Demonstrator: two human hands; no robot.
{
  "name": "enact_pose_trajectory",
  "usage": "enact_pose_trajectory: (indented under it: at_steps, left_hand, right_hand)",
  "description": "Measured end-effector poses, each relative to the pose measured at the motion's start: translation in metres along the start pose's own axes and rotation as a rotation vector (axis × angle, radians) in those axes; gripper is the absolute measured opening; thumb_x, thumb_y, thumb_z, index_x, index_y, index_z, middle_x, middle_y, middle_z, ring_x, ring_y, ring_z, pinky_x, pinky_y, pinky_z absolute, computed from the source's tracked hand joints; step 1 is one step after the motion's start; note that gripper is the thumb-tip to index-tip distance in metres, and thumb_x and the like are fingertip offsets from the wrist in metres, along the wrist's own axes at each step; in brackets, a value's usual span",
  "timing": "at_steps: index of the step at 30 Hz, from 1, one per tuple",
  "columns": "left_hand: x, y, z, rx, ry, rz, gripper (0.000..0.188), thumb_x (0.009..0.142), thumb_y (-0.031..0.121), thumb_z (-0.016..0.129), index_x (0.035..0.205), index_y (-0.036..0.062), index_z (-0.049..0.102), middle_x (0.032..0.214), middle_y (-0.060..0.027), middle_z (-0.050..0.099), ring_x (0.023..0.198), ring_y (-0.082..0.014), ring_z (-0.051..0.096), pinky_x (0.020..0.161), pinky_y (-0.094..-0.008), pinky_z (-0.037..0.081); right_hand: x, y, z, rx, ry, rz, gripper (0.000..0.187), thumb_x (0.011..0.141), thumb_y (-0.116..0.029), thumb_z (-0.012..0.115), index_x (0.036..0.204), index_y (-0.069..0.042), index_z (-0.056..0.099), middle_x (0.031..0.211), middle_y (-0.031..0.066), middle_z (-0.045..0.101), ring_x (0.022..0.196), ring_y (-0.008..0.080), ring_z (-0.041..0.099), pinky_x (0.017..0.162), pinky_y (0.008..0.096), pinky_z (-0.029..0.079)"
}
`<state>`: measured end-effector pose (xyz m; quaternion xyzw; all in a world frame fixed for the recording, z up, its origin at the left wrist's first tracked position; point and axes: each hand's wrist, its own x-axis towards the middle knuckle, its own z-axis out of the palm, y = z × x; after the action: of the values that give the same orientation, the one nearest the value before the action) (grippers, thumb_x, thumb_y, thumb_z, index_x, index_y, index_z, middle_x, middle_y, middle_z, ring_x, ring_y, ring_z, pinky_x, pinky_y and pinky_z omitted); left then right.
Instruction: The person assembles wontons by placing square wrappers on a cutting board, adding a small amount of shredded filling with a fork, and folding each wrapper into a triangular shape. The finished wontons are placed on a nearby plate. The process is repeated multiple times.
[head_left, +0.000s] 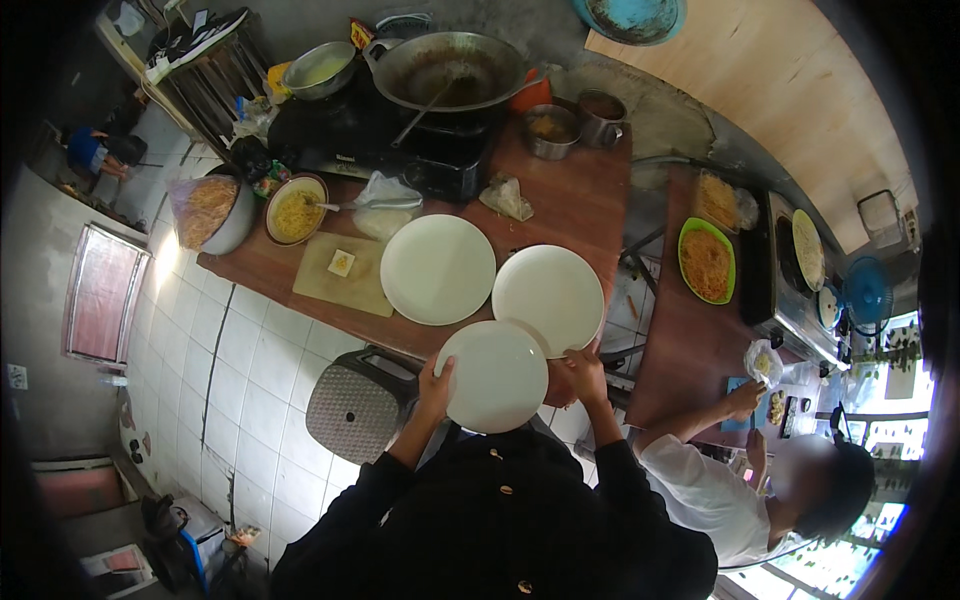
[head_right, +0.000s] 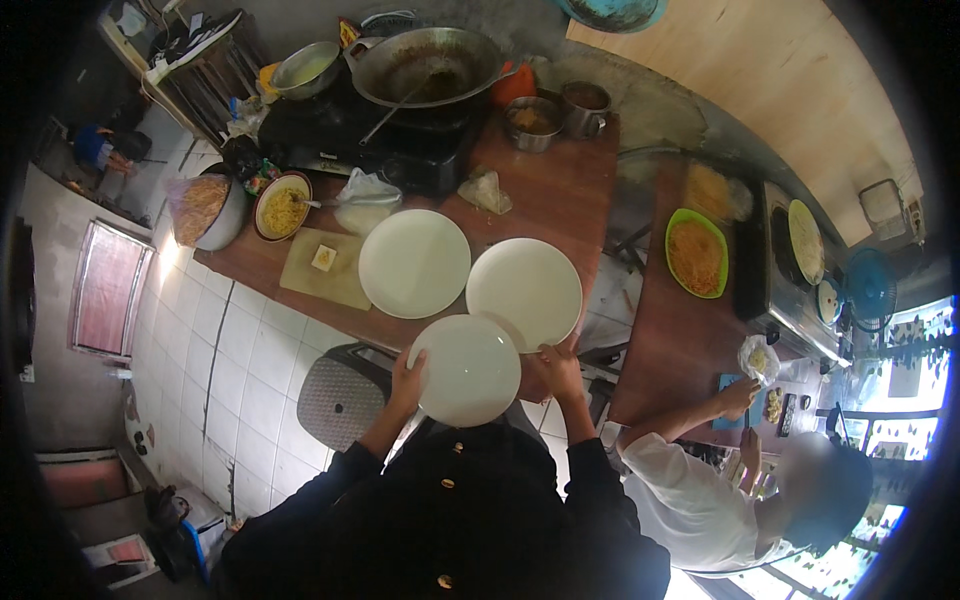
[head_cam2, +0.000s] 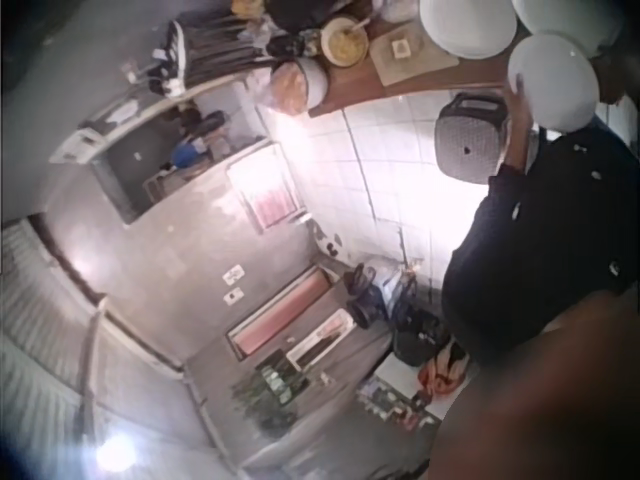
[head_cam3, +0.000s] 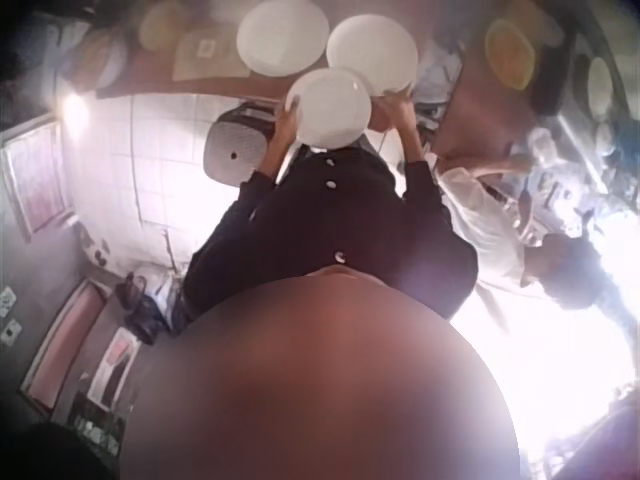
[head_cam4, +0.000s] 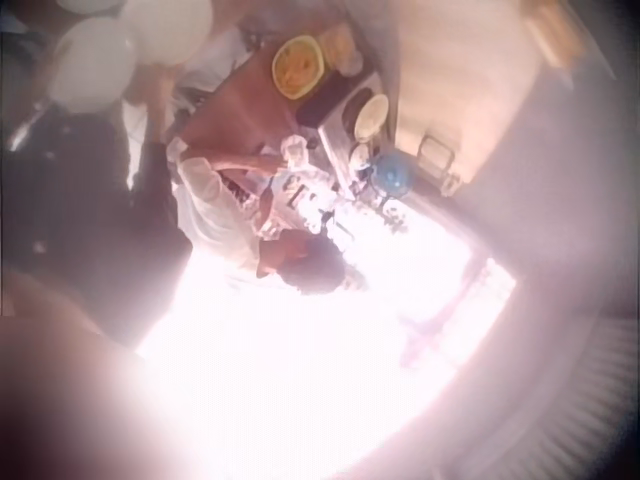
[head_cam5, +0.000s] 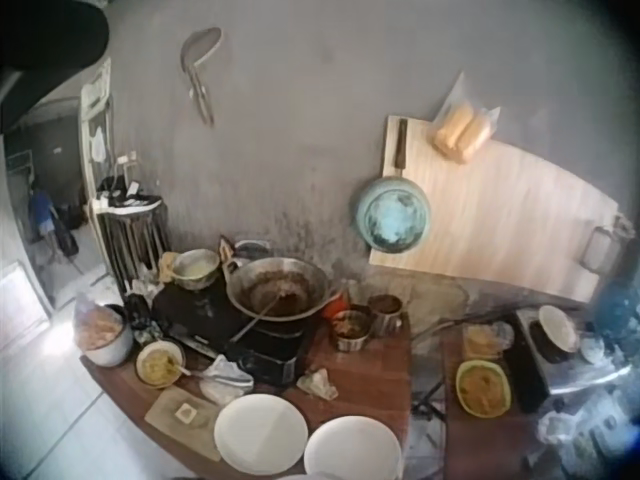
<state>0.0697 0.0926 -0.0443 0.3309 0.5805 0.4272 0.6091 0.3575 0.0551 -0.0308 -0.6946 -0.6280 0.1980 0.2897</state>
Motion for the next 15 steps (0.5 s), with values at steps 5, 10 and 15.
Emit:
enact_pose_trajectory:
  at_steps: [5,10,15]
  left_hand:
    - [0.004,0.004,0.001,-0.051,-0.037,0.037,0.033,0.089,0.021,0.058,0.112,-0.0025,0.054,0.101,-0.0082,0.06,0.091,-0.0136,0.055,0.08,-0.0268,0.044]
    - [0.011,0.005,0.009,-0.088,-0.035,0.01,0.031,0.089,0.021,0.058,0.111,-0.0015,0.055,0.102,-0.0075,0.059,0.091,-0.0131,0.055,0.08,-0.0264,0.045]
    - [0.02,0.001,0.02,-0.05,-0.019,0.003,0.031,0.09,0.021,0.057,0.111,-0.001,0.055,0.104,-0.0081,0.059,0.093,-0.0136,0.055,0.081,-0.0265,0.045]
  right_hand:
    - [0.012,0.011,-0.001,-0.07,0.142,-0.146,0.022,0.072,-0.009,0.068,0.091,0.0,0.062,0.075,0.0147,0.06,0.067,0.0296,0.06,0.059,0.0365,0.049]
    - [0.049,0.028,-0.002,-0.064,0.132,-0.103,0.021,0.074,-0.007,0.066,0.093,0.0,0.061,0.076,0.0151,0.06,0.068,0.0285,0.061,0.06,0.036,0.049]
    - [0.095,0.041,-0.001,-0.055,0.152,-0.01,0.02,0.08,-0.009,0.062,0.097,0.0,0.061,0.078,0.017,0.062,0.067,0.0261,0.063,0.059,0.0357,0.05]
